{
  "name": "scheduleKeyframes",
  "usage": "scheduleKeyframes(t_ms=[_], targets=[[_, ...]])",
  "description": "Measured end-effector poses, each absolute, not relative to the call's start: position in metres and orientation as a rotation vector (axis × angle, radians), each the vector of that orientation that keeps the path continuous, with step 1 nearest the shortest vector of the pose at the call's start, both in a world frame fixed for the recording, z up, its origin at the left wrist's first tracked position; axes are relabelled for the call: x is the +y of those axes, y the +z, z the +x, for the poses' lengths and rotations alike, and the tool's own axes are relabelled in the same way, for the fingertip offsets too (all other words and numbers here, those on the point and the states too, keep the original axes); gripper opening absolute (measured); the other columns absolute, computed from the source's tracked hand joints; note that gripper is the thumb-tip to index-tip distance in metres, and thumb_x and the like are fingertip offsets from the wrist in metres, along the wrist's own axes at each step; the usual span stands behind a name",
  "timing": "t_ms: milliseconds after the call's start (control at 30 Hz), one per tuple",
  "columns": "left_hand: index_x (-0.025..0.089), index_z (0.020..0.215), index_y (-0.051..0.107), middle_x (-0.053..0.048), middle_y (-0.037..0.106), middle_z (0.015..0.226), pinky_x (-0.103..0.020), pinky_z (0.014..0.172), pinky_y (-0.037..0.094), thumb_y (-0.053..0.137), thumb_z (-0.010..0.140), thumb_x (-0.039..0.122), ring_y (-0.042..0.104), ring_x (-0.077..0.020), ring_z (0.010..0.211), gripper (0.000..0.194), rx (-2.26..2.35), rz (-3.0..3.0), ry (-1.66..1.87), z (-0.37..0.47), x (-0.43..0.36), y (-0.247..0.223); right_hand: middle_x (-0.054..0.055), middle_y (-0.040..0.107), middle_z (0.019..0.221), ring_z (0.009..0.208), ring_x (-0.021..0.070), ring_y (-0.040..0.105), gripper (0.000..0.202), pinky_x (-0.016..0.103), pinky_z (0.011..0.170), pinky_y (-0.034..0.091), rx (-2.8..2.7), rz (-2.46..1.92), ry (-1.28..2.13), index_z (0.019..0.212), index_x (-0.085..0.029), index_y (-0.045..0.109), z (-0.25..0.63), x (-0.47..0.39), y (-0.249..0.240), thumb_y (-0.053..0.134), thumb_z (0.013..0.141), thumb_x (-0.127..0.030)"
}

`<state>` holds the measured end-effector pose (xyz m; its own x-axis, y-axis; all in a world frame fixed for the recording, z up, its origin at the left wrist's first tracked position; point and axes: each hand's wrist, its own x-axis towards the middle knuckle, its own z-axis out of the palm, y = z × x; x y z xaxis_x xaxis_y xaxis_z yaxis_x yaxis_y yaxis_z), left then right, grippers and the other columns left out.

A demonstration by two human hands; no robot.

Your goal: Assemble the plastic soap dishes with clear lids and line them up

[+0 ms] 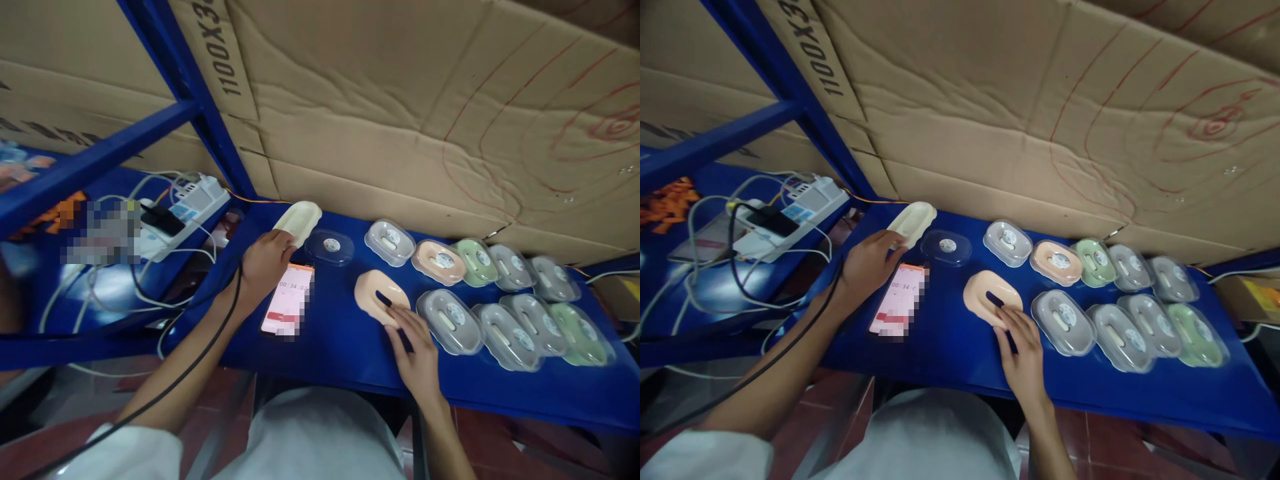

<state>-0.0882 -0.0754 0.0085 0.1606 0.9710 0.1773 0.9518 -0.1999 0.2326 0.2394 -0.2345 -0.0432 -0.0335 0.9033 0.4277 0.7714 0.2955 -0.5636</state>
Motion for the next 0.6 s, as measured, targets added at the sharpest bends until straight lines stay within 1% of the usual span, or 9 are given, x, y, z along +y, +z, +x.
scheduleKeyframes(t_ms=[33, 100, 167, 200, 267, 367, 467, 533, 600], targets=[[0.018, 0.121, 0.069, -0.012, 0.075, 0.128, -0.039, 0.103, 0.058, 0.053, 0.107, 0.024, 0.071, -0.0261, 0.122, 0.022, 1.872, 2.378, 0.514, -0.086, -0.092, 0.008, 0.009, 0.077, 0.131, 0.122, 0.0288, 0.072, 0.03, 0.048, 0.102, 0.059, -1.711, -1.531, 0.273, 0.133, -0.027, 0.072, 0.238, -0.238, -0.042, 0.063, 0.105, -0.03], [0.021, 0.123, 0.069, -0.01, 0.075, 0.132, -0.04, 0.112, 0.055, 0.05, 0.11, 0.025, 0.069, -0.0234, 0.129, 0.023, 1.444, 2.51, 0.827, -0.078, -0.129, -0.001, 0.009, 0.08, 0.12, 0.106, 0.0277, 0.077, 0.028, 0.043, 0.089, 0.064, -1.476, -1.588, 0.35, 0.127, -0.024, 0.074, 0.237, -0.246, -0.038, 0.065, 0.104, -0.036], [0.023, 0.13, 0.067, -0.007, 0.076, 0.133, -0.041, 0.117, 0.054, 0.049, 0.11, 0.02, 0.068, -0.0211, 0.131, 0.027, 1.074, 2.64, 0.889, -0.065, -0.166, -0.015, 0.007, 0.082, 0.109, 0.091, 0.0254, 0.078, 0.029, 0.038, 0.078, 0.064, -1.317, -1.629, 0.383, 0.124, -0.022, 0.074, 0.239, -0.253, -0.03, 0.065, 0.103, -0.04], [0.023, 0.13, 0.067, -0.007, 0.075, 0.135, -0.043, 0.12, 0.052, 0.049, 0.109, 0.015, 0.067, -0.0205, 0.133, 0.028, 0.959, 2.685, 0.832, -0.058, -0.181, -0.022, 0.007, 0.082, 0.109, 0.09, 0.0252, 0.078, 0.03, 0.037, 0.077, 0.064, -1.301, -1.637, 0.379, 0.125, -0.022, 0.074, 0.241, -0.255, -0.024, 0.065, 0.103, -0.04], [0.02, 0.131, 0.066, -0.007, 0.074, 0.137, -0.043, 0.123, 0.05, 0.047, 0.109, 0.01, 0.065, -0.0203, 0.136, 0.031, 0.827, 2.724, 0.768, -0.046, -0.202, -0.035, 0.008, 0.08, 0.119, 0.103, 0.0278, 0.078, 0.029, 0.042, 0.088, 0.064, -1.435, -1.613, 0.356, 0.128, -0.024, 0.074, 0.246, -0.258, -0.014, 0.065, 0.103, -0.037], [0.019, 0.132, 0.066, -0.01, 0.07, 0.144, -0.044, 0.121, 0.053, 0.044, 0.108, 0.008, 0.062, -0.0233, 0.141, 0.034, 0.872, 2.689, 0.769, -0.035, -0.213, -0.044, 0.007, 0.075, 0.135, 0.129, 0.0296, 0.069, 0.029, 0.049, 0.109, 0.056, -1.824, -1.523, 0.374, 0.132, -0.029, 0.072, 0.25, -0.257, -0.007, 0.062, 0.105, -0.029], [0.021, 0.135, 0.064, -0.012, 0.069, 0.143, -0.042, 0.115, 0.058, 0.046, 0.107, 0.009, 0.065, -0.0238, 0.137, 0.035, 1.075, 2.533, 0.836, -0.032, -0.214, -0.044, 0.006, 0.074, 0.136, 0.135, 0.0269, 0.064, 0.032, 0.048, 0.113, 0.054, -2.041, -1.493, 0.393, 0.137, -0.03, 0.068, 0.248, -0.258, -0.013, 0.055, 0.108, -0.023], [0.022, 0.135, 0.063, -0.012, 0.069, 0.138, -0.04, 0.112, 0.06, 0.053, 0.106, 0.013, 0.069, -0.0229, 0.13, 0.032, 1.187, 2.417, 0.876, -0.031, -0.217, -0.041, 0.006, 0.073, 0.139, 0.136, 0.0266, 0.062, 0.037, 0.048, 0.112, 0.052, -2.096, -1.499, 0.337, 0.143, -0.029, 0.064, 0.243, -0.261, -0.021, 0.054, 0.108, -0.021], [0.023, 0.138, 0.062, -0.013, 0.067, 0.14, -0.042, 0.111, 0.06, 0.062, 0.104, 0.019, 0.068, -0.0248, 0.13, 0.034, 1.225, 2.359, 0.887, -0.029, -0.221, -0.038, 0.008, 0.07, 0.143, 0.138, 0.0281, 0.061, 0.041, 0.05, 0.113, 0.05, -2.155, -1.51, 0.252, 0.149, -0.029, 0.06, 0.236, -0.267, -0.028, 0.056, 0.108, -0.023]])
